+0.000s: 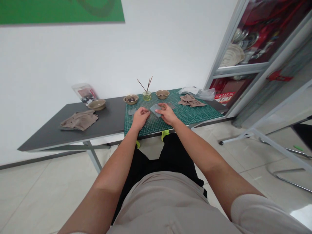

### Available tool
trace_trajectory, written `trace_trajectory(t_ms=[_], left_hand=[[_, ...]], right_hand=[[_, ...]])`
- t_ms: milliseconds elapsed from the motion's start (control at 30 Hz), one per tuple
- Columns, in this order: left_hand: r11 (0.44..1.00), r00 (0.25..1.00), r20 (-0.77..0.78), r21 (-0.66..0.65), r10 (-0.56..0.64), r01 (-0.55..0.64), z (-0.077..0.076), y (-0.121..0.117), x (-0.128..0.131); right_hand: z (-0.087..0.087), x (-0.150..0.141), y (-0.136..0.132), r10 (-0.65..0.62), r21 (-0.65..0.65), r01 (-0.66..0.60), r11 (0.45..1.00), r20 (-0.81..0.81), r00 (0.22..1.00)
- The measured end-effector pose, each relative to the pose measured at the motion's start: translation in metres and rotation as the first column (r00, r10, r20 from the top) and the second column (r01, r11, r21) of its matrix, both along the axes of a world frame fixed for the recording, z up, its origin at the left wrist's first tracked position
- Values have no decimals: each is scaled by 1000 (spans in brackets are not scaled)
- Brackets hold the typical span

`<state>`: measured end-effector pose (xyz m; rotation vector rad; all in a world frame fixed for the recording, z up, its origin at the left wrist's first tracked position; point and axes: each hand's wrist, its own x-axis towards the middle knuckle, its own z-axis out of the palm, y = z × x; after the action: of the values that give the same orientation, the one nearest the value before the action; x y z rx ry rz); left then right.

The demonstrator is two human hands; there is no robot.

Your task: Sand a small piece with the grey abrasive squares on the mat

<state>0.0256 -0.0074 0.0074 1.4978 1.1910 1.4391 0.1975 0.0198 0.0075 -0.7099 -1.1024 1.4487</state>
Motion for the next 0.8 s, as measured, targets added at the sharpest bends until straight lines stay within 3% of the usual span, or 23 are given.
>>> trace_trajectory(t_ms=[233,400,633,800], left_hand=[[998,999,26,36,-45,44,1,0,0],[997,998,-20,42,-63,64,1,0,0],[994,994,-26,5,-107,107,2,-3,1],[991,992,-28,30,-126,127,1,-4,1]], right_hand=[[2,1,-5,101,0,-101,995,16,995],[1,1,-5,106,-10,-106,994,67,992],[-4,-2,-2,86,119,-108,987,175,981],[-1,-4,-5,99,90,-120,989,208,973]])
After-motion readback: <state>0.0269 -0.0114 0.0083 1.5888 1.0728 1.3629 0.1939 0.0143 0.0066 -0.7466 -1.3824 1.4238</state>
